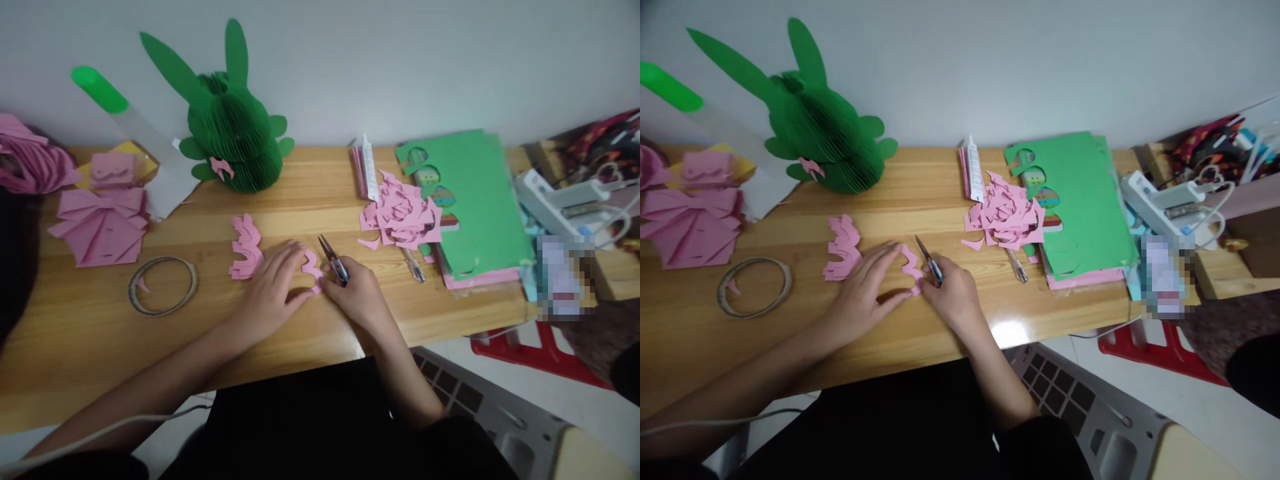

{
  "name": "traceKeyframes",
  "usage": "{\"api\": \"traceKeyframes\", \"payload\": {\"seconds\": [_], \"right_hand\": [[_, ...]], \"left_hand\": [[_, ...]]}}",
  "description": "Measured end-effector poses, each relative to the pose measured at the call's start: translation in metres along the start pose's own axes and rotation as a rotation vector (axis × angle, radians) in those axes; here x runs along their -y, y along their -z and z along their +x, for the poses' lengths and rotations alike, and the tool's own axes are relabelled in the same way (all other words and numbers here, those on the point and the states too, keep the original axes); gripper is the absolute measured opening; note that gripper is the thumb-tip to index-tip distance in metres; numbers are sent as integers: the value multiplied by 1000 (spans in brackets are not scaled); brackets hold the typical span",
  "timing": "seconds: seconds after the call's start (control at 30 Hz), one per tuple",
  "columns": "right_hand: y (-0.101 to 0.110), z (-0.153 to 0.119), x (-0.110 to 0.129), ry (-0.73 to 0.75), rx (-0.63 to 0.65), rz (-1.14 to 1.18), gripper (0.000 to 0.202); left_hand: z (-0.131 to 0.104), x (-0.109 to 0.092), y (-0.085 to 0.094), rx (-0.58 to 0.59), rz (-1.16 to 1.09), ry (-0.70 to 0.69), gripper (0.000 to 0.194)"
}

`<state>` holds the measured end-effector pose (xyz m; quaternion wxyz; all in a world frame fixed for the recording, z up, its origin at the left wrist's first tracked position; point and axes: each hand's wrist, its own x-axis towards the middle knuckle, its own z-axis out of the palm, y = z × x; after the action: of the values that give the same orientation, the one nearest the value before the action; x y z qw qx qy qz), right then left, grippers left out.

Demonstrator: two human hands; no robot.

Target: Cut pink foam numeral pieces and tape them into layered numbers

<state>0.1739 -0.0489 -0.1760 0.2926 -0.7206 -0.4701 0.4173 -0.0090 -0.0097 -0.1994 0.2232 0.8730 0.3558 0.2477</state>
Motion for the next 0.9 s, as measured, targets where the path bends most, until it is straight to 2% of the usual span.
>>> {"api": "traceKeyframes", "payload": {"seconds": [0.07, 0.13, 0.27, 0.4, 0.53, 0.67, 0.8, 0.9], "right_hand": [[1, 0, -1, 6, 18, 117, 13], [3, -1, 0, 5, 13, 258, 15], [8, -9, 10, 9, -41, 416, 21], [13, -20, 27, 70, 6, 489, 23], [15, -26, 39, 69, 32, 508, 26], [16, -29, 39, 75, 18, 499, 28], [17, -35, 38, 103, -17, 575, 17], [18, -39, 39, 103, -45, 559, 16]], "left_hand": [[0, -2, 5, -24, -133, 70, 57], [2, -5, 12, -17, -390, 163, 47], [6, -11, 26, 78, -875, 290, 31], [8, -21, 38, 137, -1177, 423, 26], [12, -31, 44, 147, -1164, 429, 27], [16, -40, 49, 101, -984, 341, 22], [19, -47, 51, -17, -651, 277, 23], [21, -51, 49, -109, -580, 280, 18]]}}
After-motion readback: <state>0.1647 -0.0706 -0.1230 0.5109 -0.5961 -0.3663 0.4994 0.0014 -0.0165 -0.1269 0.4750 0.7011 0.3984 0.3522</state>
